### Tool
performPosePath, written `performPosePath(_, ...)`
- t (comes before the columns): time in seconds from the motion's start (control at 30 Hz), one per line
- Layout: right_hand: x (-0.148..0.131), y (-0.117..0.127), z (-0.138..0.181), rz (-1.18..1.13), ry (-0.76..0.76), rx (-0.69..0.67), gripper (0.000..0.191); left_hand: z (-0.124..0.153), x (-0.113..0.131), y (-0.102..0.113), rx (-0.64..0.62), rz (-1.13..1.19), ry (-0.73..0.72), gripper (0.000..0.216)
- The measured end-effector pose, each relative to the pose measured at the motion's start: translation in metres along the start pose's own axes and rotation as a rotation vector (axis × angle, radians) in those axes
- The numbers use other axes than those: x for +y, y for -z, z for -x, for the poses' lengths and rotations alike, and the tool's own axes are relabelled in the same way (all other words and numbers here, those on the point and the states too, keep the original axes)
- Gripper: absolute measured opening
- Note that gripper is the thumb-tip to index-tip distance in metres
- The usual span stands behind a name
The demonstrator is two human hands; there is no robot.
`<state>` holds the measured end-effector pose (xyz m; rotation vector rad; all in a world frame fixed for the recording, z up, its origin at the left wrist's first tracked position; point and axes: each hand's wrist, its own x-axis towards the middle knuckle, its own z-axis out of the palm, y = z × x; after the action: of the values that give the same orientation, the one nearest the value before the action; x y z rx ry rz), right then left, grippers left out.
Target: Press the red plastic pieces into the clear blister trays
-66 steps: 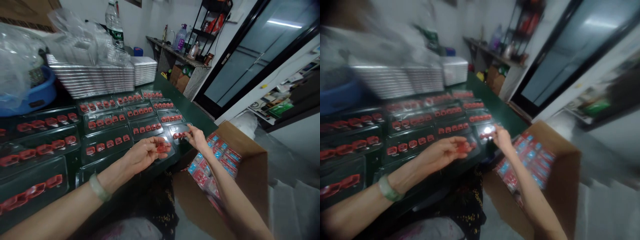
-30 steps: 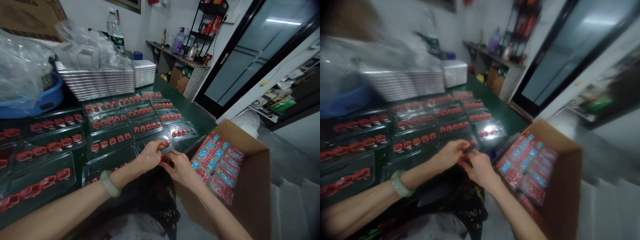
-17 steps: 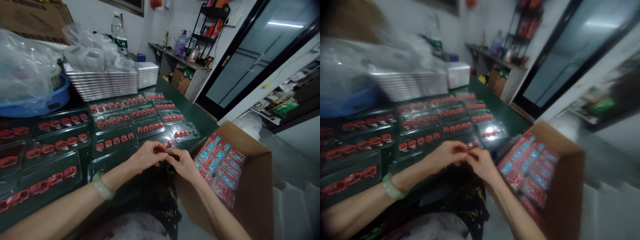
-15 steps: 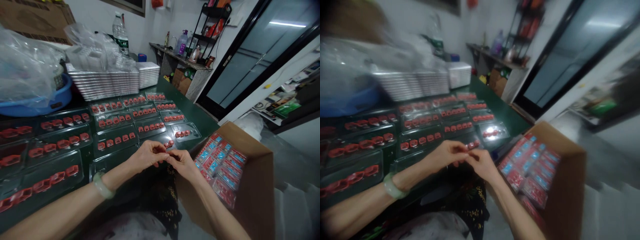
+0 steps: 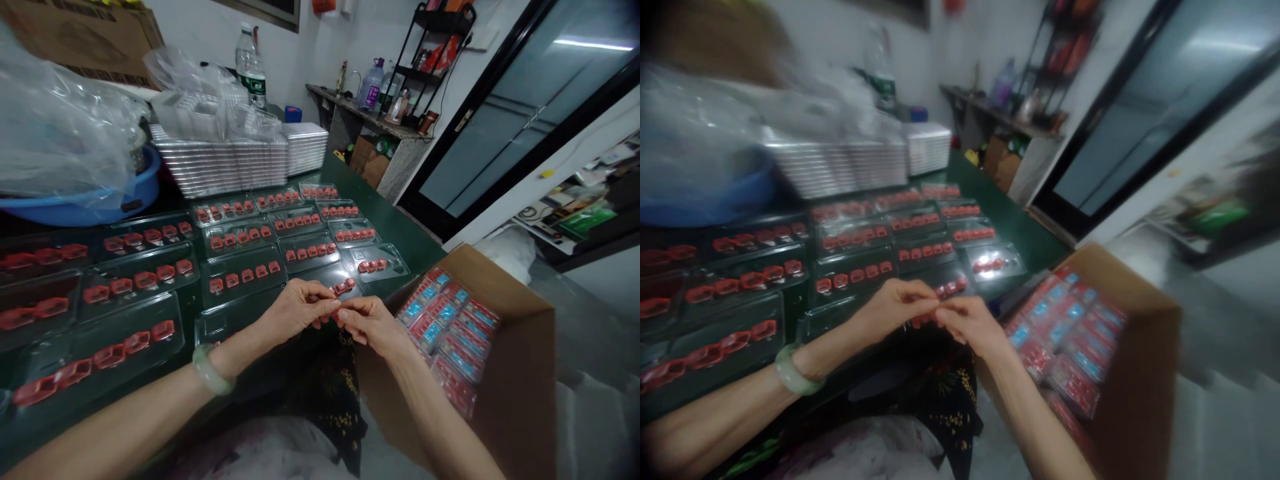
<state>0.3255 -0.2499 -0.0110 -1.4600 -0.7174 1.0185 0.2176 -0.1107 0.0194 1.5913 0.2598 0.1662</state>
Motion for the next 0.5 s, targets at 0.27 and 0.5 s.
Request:
performPosePath(0.27, -0.0022, -0.0009, 0.0024, -0.254, -0.054, 0.018, 0.019, 0.0004, -0.0012, -0.0004, -0.034, 0.016, -0.07, 0.024)
performPosePath(0.5, -0.001, -0.0038, 0.0056, -0.273, -0.028, 0.037, 0.017, -0.0008, -0.0027, -0.0053, -0.018, 0.077, -0.092, 0.023)
